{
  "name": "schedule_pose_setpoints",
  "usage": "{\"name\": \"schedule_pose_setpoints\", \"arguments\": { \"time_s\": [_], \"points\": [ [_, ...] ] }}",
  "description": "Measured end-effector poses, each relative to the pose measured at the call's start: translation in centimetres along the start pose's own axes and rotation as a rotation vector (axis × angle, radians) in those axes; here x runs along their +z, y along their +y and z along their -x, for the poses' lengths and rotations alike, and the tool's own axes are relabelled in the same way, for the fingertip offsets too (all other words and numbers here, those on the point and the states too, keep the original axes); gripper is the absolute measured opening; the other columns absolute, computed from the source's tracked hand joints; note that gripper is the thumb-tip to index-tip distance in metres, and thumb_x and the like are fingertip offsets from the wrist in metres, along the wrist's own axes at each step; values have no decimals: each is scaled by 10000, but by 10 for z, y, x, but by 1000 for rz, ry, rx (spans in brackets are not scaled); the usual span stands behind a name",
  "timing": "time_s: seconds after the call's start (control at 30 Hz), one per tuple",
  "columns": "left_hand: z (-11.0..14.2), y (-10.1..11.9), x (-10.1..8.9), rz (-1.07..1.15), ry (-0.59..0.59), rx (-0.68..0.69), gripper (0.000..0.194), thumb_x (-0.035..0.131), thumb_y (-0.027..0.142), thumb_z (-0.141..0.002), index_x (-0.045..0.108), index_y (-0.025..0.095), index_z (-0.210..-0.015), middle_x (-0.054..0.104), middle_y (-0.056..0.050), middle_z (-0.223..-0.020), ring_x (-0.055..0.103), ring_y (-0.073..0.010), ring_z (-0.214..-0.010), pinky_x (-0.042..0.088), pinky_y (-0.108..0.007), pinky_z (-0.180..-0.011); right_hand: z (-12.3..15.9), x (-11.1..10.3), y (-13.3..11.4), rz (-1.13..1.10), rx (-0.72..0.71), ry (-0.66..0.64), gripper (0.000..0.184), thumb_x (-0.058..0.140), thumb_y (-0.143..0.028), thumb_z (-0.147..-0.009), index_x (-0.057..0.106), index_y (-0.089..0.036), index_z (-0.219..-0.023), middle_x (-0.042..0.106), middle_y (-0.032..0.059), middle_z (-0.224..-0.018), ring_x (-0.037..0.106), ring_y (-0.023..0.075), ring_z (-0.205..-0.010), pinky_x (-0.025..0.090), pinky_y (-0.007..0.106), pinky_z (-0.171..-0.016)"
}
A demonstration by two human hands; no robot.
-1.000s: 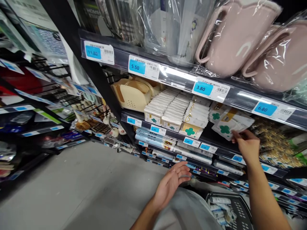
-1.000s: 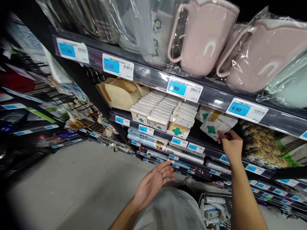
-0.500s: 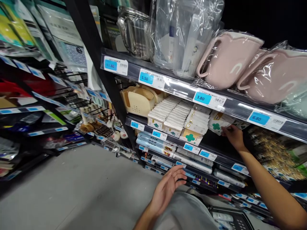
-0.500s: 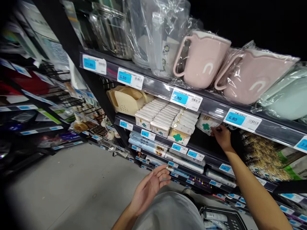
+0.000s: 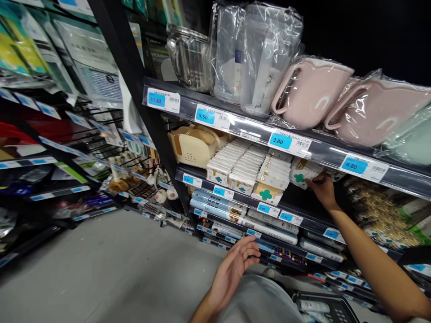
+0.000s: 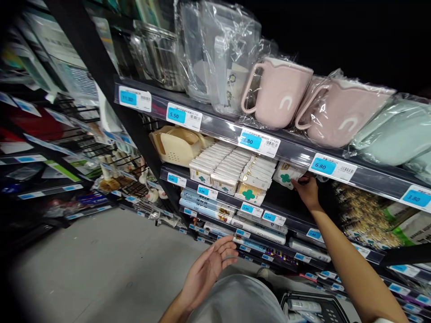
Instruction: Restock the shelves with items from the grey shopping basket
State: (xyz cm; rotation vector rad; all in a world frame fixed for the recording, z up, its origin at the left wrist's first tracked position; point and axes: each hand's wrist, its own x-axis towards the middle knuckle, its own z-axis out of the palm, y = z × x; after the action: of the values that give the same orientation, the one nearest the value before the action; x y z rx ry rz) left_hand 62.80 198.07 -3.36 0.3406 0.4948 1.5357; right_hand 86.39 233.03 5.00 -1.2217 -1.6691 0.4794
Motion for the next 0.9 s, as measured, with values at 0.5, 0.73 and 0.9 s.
{"name": "schedule_pose_setpoints", "arguments": {
  "time_s": [0.5,0.73,0.9],
  "points": [
    [16,8,-6,-36,5,-18,460,620,520,-926,727,196,-1234,664,-122,-1142,588,-283,-1075,465,-412,-954,-9,9,0,-37,52,-29,599,843,-636,-560,610,-191,-887,681,52,-854,676,211,-582,557,332,-526],
    [19,9,-5,-44,5,-27,462,636,517,-914,729,189,-1226,663,-122,-1128,587,-276,-1059,466,-403,-948,-6,7,5,-6,27,-11,620,852,-629,-584,629,-178,-948,693,60,-840,669,212,-620,585,348,-575],
    [20,8,-5,-54,-7,-33,463,638,512,-913,725,189,-1233,662,-123,-1138,587,-278,-1069,465,-398,-949,-3,7,4,33,21,-9,633,841,-644,-597,623,-184,-973,690,58,-867,657,198,-618,580,363,-606]
  ]
}}
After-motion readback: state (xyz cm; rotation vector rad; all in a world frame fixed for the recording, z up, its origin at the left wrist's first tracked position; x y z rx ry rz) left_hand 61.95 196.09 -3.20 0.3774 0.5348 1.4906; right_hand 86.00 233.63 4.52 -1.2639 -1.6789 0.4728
